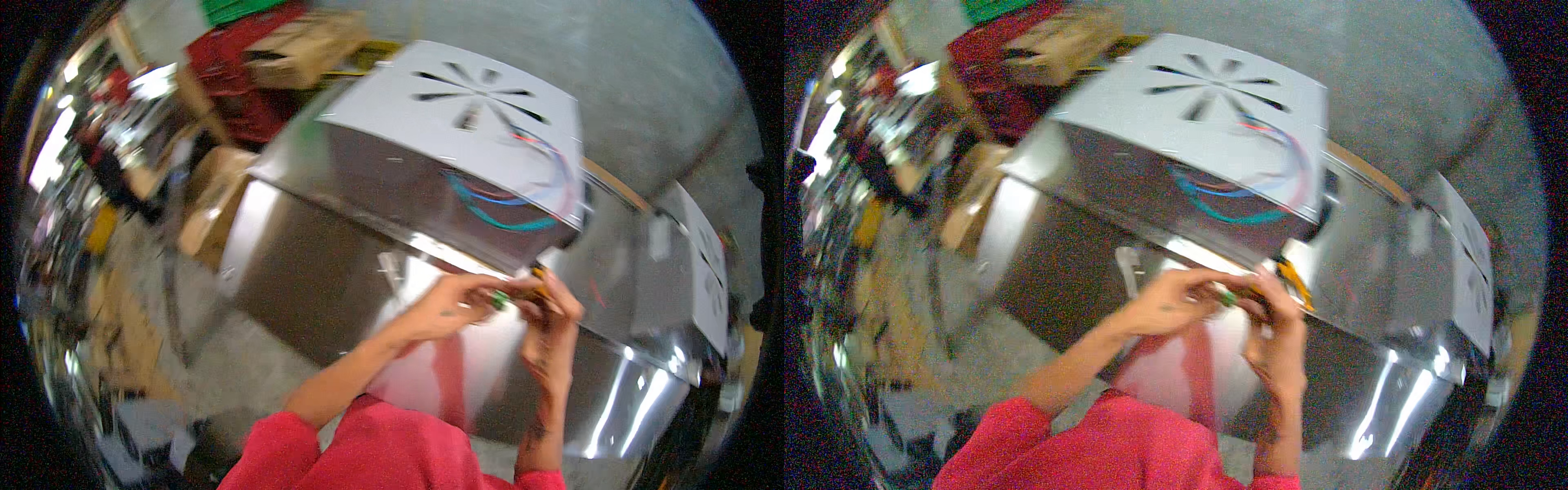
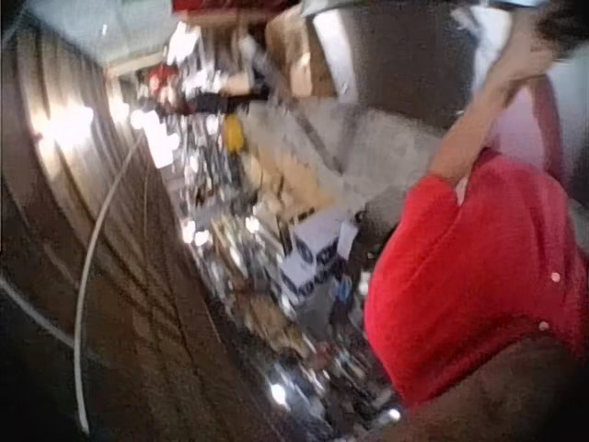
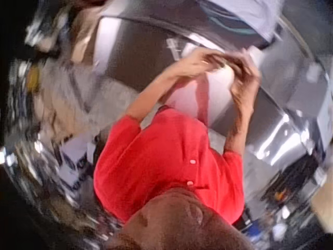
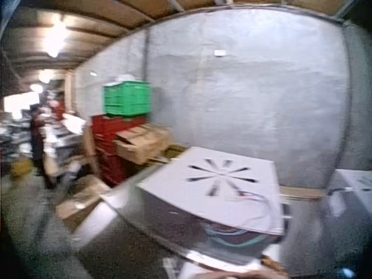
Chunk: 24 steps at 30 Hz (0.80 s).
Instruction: The person strips insulation from red and white wires using pliers, then inserts the exposed ends into a green terminal block and tightens the screws with a screwdriver. The person repeats this process for additional wires, securing each connection in the terminal block.
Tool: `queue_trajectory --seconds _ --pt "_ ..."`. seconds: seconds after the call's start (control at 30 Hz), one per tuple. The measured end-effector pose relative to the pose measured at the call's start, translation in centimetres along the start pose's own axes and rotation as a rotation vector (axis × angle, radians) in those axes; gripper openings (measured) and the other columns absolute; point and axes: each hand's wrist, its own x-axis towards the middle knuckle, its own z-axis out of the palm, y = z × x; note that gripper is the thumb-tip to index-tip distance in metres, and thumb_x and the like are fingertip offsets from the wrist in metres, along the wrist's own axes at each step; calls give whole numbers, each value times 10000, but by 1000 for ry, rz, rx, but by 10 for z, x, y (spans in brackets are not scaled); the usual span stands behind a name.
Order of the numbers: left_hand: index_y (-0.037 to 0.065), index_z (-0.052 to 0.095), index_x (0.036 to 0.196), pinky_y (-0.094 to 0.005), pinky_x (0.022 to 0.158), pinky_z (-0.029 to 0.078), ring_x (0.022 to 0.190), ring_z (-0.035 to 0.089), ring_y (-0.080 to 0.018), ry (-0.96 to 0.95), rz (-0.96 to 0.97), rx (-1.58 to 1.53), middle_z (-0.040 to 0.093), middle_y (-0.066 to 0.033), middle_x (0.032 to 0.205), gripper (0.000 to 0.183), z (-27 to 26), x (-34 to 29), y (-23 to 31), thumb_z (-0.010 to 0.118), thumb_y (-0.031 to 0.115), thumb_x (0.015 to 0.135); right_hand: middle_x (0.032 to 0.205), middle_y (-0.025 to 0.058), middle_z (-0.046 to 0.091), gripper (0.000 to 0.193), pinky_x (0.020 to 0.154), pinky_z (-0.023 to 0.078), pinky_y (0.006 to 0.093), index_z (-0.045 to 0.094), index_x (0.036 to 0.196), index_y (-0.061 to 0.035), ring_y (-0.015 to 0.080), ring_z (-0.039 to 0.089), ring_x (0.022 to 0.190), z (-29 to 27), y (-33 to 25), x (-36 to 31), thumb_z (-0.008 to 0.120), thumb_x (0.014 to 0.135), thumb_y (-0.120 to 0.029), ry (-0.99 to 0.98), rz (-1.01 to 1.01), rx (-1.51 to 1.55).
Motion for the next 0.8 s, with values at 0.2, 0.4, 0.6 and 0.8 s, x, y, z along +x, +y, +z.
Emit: queue_trajectory --seconds 0.2,0.4,0.6,0.8 --pt "5 689 1306 -278 759 535 820 630 -74 -19 -40 46 711 -24 899 374 4 1 -14 711 101 945 1133 182 665 650 882 578 365 265 1625 -116 223 666 963 12 3 -4 553 1066 51 183 68 236" --pt "-7 705 1289 -268 691 514 755 607 -64 4 -98 139 685 -1 830 386 2 2 6 703 59 908 1144 192 646 598 929 560 378 276 1612 -117 238 663 975 14 -2 -7 532 1089 15 201 134 91" --pt "-20 676 1313 -313 748 557 847 640 -105 -51 -9 79 719 -40 945 393 8 8 -10 710 81 934 1089 186 666 595 832 571 384 343 1510 -95 246 686 952 9 11 -7 626 1013 71 197 33 183" --pt "-65 641 1373 -283 781 562 851 658 -103 33 5 180 702 -48 944 439 -6 -5 -5 686 59 955 1170 198 663 664 897 594 361 318 1533 -100 247 718 999 10 6 9 641 992 106 67 -13 152"
